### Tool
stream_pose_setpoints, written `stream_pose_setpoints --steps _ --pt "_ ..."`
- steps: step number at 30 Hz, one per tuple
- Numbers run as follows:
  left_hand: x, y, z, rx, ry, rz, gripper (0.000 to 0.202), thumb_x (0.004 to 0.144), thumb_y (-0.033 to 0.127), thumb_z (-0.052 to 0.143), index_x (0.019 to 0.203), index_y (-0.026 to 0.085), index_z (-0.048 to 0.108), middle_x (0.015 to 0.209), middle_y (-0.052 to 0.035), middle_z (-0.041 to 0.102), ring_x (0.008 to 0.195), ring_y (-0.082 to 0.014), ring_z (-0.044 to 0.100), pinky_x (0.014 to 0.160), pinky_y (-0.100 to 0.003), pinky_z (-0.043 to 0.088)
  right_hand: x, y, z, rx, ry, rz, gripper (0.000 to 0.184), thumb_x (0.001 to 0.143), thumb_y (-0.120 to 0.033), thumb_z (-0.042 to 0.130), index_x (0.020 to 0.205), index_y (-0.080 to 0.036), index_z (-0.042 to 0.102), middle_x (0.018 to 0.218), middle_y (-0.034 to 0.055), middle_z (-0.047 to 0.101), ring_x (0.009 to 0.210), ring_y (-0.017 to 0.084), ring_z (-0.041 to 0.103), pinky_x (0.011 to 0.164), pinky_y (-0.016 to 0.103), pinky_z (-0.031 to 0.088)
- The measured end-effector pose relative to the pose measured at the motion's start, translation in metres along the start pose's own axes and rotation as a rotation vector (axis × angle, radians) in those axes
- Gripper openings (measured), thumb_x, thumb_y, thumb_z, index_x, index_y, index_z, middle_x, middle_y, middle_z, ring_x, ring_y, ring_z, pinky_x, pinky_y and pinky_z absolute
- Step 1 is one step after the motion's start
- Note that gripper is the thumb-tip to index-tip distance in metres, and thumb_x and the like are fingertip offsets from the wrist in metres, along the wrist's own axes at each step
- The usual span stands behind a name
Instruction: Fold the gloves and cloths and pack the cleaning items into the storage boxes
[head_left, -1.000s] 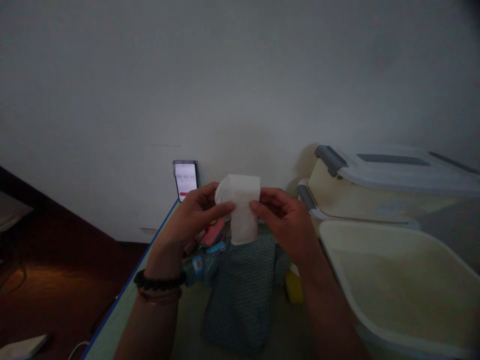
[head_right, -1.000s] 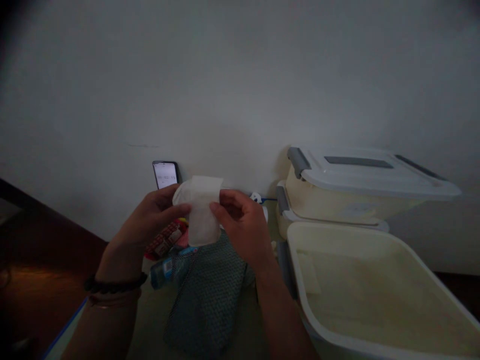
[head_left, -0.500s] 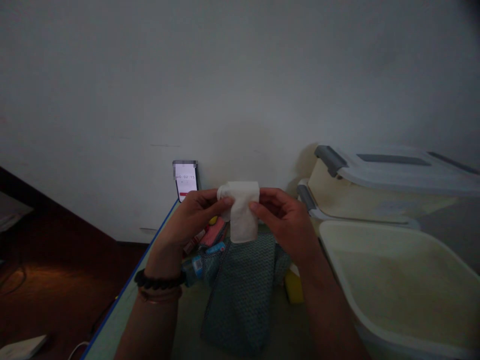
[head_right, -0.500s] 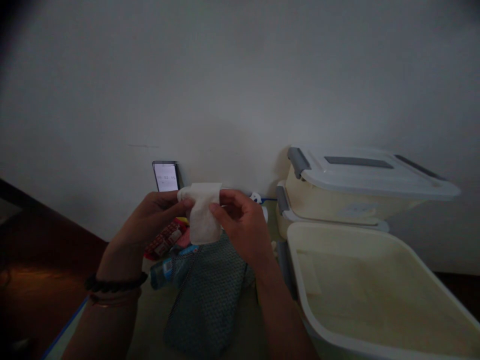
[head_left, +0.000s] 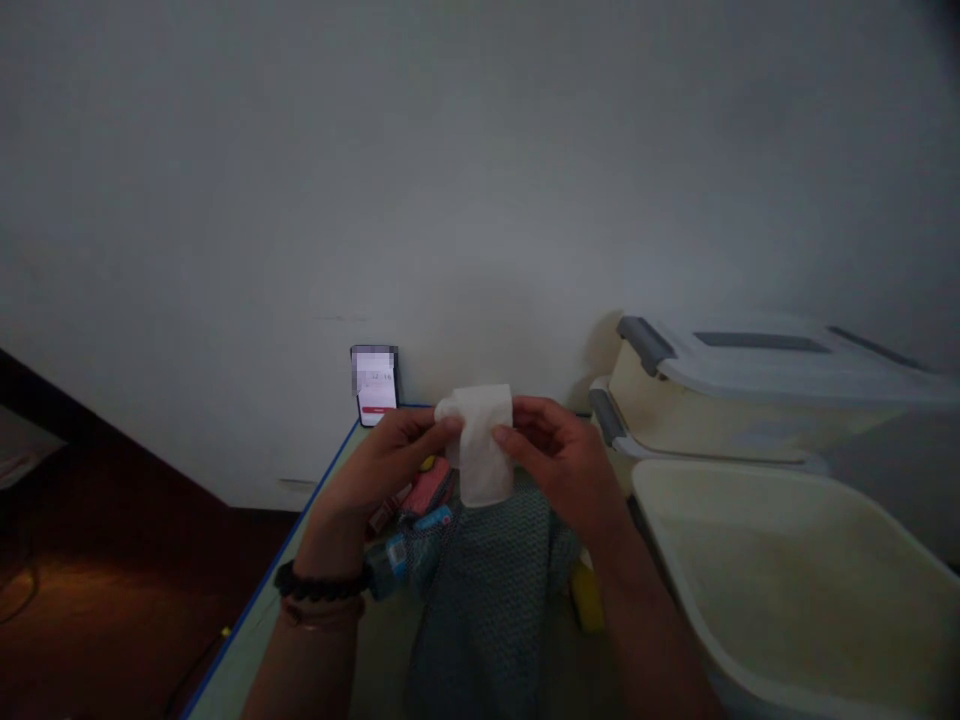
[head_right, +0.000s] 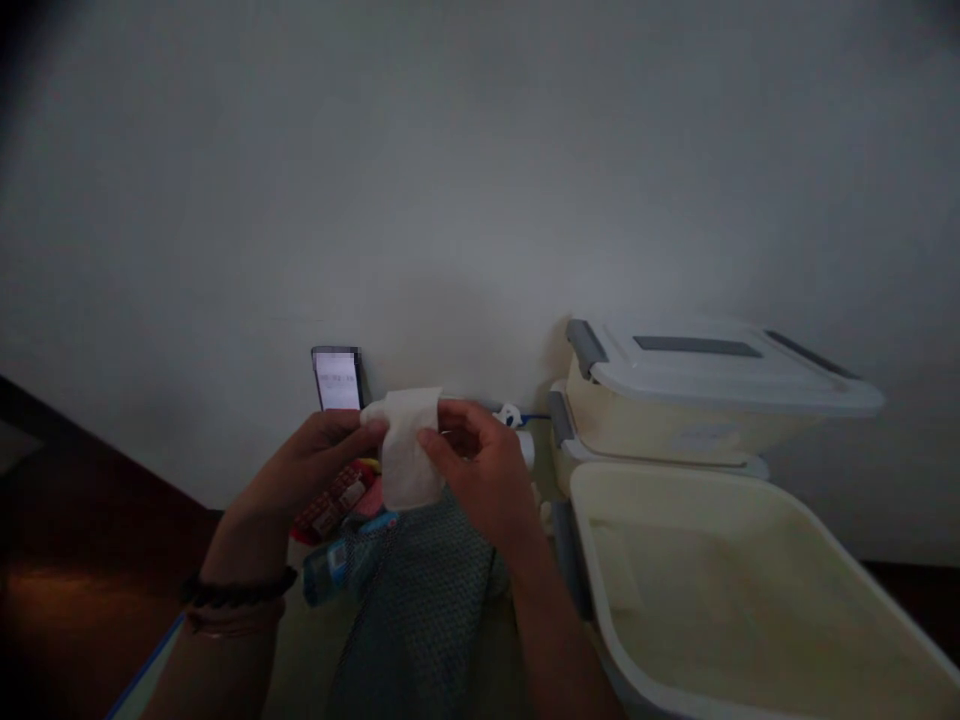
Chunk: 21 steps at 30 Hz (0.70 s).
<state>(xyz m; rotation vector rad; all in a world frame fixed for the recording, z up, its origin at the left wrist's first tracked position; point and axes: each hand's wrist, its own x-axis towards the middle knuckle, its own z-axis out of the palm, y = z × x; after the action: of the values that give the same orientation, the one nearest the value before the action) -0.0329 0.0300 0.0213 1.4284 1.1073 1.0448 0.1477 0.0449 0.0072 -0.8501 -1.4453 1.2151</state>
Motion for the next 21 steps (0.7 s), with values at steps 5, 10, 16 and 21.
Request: stream_pose_setpoints --steps 5,10,16,21 --pt "-0.0001 0.0017 0.0003 0.052 -0.003 0.024 0.032 0.081 0.042 0.056 0.069 0.014 0.067 0.061 -0.0015 0.067 0.057 -0.0125 0.058 0.055 -0.022 0.045 -0.0009 0.0000 0.0017 0.088 -0.043 0.023 0.023 0.076 -0.027 0.066 0.097 -0.020 0.063 0.094 0.0046 0.072 0.083 0.016 0.068 0.075 0.032 0.055" --pt "0.0022 -0.0001 0.0020 0.113 -0.013 0.047 0.040 0.082 0.047 0.052 0.068 0.012 0.066 0.062 -0.0028 0.066 0.059 -0.0132 0.056 0.058 -0.024 0.044 -0.0017 0.0003 -0.0023 0.003 -0.009 0.017 0.026 0.074 -0.031 0.068 0.096 -0.019 0.062 0.092 0.0057 0.071 0.079 0.017 0.067 0.071 0.033 0.055" --pt "0.0010 0.0013 0.0073 0.143 0.009 0.067 0.044 0.084 0.049 0.047 0.066 0.013 0.063 0.060 -0.0024 0.063 0.056 -0.0130 0.054 0.056 -0.024 0.042 -0.0034 -0.0024 -0.0046 -0.113 0.013 0.021 0.029 0.074 -0.035 0.068 0.097 -0.018 0.059 0.091 0.0074 0.070 0.075 0.018 0.067 0.070 0.036 0.055" --pt "-0.0006 0.0061 0.0098 0.167 0.023 0.059 0.039 0.082 0.047 0.050 0.065 0.014 0.063 0.058 -0.0011 0.063 0.054 -0.0124 0.052 0.053 -0.023 0.041 -0.0044 -0.0025 -0.0035 -0.082 0.015 -0.002 0.026 0.073 -0.034 0.068 0.093 -0.019 0.059 0.091 0.0074 0.070 0.079 0.019 0.067 0.073 0.036 0.055"
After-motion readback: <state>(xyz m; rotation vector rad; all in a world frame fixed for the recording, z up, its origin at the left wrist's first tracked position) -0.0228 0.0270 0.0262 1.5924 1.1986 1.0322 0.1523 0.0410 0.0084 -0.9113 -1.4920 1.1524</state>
